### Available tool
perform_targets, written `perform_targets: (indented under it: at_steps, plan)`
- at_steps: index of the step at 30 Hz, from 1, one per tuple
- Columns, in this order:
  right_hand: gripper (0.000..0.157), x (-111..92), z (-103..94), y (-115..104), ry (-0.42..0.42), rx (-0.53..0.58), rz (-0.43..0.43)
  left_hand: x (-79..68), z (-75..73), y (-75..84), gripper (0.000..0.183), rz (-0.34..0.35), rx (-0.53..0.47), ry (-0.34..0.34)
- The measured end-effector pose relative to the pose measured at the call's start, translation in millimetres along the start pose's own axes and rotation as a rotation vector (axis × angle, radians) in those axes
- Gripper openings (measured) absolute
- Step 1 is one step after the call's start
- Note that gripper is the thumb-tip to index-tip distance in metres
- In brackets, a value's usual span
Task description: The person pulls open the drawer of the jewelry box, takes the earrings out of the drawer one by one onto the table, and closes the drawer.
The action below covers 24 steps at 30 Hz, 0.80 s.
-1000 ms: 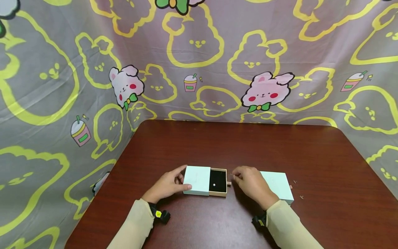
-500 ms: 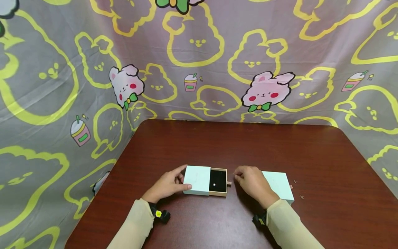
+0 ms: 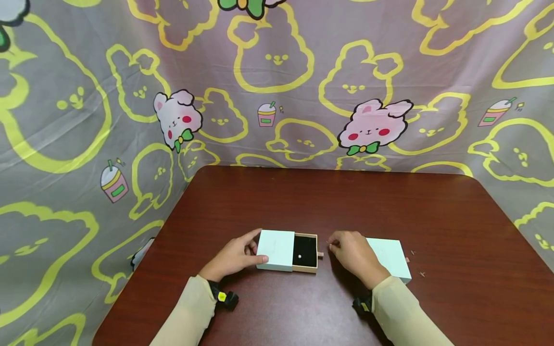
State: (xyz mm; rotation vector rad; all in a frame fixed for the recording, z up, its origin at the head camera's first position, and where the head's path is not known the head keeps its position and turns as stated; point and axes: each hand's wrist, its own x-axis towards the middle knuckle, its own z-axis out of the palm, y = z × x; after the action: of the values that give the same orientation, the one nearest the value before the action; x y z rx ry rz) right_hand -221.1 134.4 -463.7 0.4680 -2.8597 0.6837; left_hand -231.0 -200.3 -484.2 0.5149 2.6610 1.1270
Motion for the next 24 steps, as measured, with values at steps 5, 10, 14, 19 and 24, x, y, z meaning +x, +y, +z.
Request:
perform_targets:
  at_steps: [5,10,14,19,24]
  plan:
    - [0.006,-0.4,-0.1,0.7,-0.009,-0.015,0.006,-0.2,0.3,-0.6,0.092,0.003,-0.001,-0.003]
    - [0.005,-0.4,0.6,0.4,-0.028,-0.016,0.02,-0.7,0.1,-1.3,0.091,0.005,-0.007,-0.001]
    - [0.006,-0.3,1.2,-0.3,-0.049,-0.023,0.031,-0.4,0.2,-1.1,0.091,0.007,0.003,0.003]
    - [0.006,1.1,2.1,-0.9,-0.065,-0.034,0.031,-0.2,0.2,-0.4,0.092,0.014,0.007,0.005]
    - [0.006,2.0,2.1,-1.0,-0.066,-0.047,0.024,-0.3,-0.3,-0.4,0.093,0.008,0.01,0.0]
